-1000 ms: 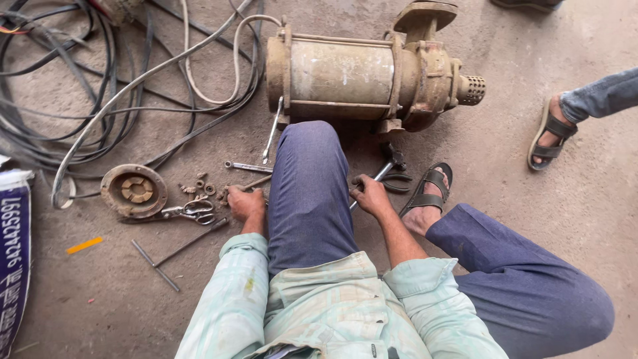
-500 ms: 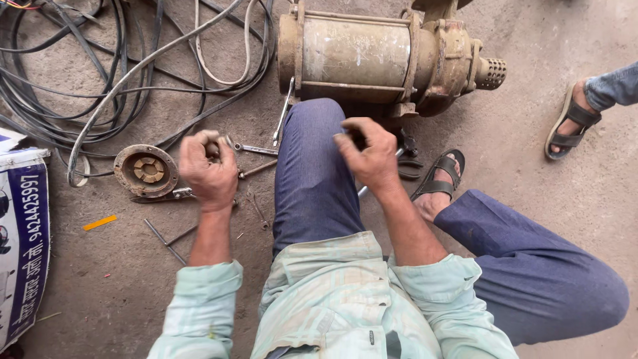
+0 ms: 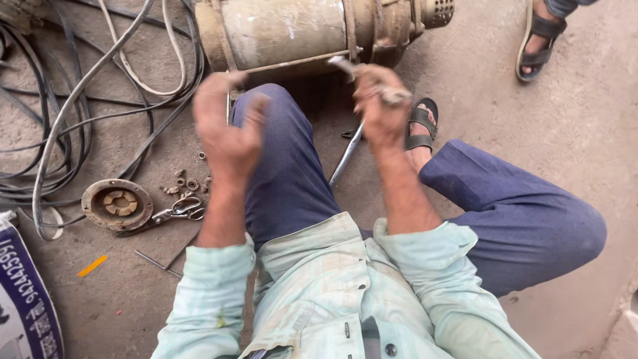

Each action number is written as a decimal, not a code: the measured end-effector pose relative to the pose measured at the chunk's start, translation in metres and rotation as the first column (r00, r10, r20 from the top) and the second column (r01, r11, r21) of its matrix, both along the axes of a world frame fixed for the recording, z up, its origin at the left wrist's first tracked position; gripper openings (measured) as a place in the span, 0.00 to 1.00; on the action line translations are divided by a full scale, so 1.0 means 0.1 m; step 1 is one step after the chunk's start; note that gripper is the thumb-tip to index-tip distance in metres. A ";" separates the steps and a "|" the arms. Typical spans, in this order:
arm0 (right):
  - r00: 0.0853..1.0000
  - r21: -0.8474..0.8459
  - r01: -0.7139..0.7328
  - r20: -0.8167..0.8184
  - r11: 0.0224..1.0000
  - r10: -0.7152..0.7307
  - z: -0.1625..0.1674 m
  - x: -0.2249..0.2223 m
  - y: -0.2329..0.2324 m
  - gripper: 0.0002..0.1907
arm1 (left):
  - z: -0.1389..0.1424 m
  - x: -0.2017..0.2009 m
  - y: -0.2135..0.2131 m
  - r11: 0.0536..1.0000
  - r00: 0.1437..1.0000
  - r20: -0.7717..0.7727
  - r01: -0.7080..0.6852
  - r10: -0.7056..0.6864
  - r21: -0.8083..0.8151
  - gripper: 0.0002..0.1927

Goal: The person sits on the ground and uses a wrench and hammer to loosen and tighten bolts on a cylindrical motor. They briefly handle a small white paper or tape, then resume using the wrench and hammer on the motor casing.

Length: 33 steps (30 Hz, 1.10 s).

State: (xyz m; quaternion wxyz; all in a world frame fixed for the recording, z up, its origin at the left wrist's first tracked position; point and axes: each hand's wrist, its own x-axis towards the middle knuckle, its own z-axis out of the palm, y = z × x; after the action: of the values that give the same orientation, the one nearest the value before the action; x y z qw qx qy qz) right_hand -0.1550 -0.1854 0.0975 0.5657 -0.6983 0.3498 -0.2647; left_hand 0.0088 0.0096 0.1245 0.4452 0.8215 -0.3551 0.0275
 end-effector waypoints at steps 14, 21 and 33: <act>0.979 0.226 0.196 0.014 0.954 -0.204 -0.87 -0.43 -0.49 0.28 | -1.14 0.26 0.14 0.960 0.698 -0.670 -0.090 0.251 0.265 0.19; 0.982 0.164 0.167 0.065 0.972 -0.179 -0.76 -0.51 -0.52 0.19 | -1.18 0.26 0.17 0.947 0.603 -0.739 -0.093 0.299 0.307 0.21; 0.992 0.092 -0.027 -0.120 0.995 0.038 -0.91 -0.49 -0.53 0.18 | -1.26 0.67 0.49 0.929 0.525 -0.774 -0.097 0.353 0.358 0.18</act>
State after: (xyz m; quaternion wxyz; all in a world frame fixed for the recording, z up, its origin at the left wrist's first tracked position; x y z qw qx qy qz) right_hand -0.2038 -0.2384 0.0069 0.5786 -0.6923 0.3837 -0.1966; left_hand 0.0757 0.0588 -0.0019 0.4349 0.8286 0.0062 -0.3524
